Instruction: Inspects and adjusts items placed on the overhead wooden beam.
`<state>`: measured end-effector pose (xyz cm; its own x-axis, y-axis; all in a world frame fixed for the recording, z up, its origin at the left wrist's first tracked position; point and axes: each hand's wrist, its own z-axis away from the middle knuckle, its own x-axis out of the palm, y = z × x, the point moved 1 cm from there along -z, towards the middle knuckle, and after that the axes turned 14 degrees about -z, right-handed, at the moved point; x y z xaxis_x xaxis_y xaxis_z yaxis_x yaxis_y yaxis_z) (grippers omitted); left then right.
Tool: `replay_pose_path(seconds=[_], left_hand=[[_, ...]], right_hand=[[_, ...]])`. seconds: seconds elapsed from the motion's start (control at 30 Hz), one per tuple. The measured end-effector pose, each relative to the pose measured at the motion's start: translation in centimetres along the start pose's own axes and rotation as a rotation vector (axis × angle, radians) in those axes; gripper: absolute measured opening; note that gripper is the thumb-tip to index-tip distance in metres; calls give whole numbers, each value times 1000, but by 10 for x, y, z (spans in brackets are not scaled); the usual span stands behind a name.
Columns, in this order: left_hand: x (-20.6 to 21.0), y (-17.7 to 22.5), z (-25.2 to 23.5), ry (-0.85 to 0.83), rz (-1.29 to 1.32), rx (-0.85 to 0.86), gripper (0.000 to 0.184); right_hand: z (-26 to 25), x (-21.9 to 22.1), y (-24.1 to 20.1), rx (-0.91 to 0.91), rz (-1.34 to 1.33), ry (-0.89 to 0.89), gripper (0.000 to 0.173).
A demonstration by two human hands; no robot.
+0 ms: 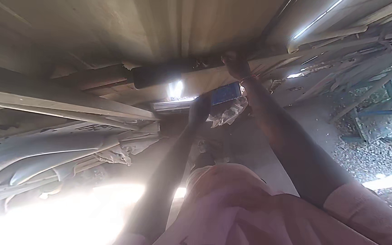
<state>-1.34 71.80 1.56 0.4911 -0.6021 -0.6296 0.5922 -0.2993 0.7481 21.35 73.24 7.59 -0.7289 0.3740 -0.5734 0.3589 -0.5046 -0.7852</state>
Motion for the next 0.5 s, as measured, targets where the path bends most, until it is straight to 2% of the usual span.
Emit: replay_pose_path(seconds=[0.07,0.17,0.23,0.27,0.33,0.4,0.5], left_hand=[[29,-75,46,-192,-124,-62,32],[57,-191,131,-528,-288,-338,40],[59,-259,202,-632,-269,-510,44],[55,-279,238,-624,-230,-614,43],[33,-273,292,-579,-101,-907,43],[12,-253,315,-573,1,-1130,45],[11,-253,317,-392,54,-1120,42]], right_hand=[[-5,2,-6,-30,58,-59,28],[-16,7,-14,-3,130,-101,32],[-19,12,-15,2,134,-91,34],[-19,13,-15,5,134,-77,34],[-19,16,-12,-20,133,-37,33],[-18,15,-11,-57,115,-8,29],[-18,15,-5,-79,102,18,33]])
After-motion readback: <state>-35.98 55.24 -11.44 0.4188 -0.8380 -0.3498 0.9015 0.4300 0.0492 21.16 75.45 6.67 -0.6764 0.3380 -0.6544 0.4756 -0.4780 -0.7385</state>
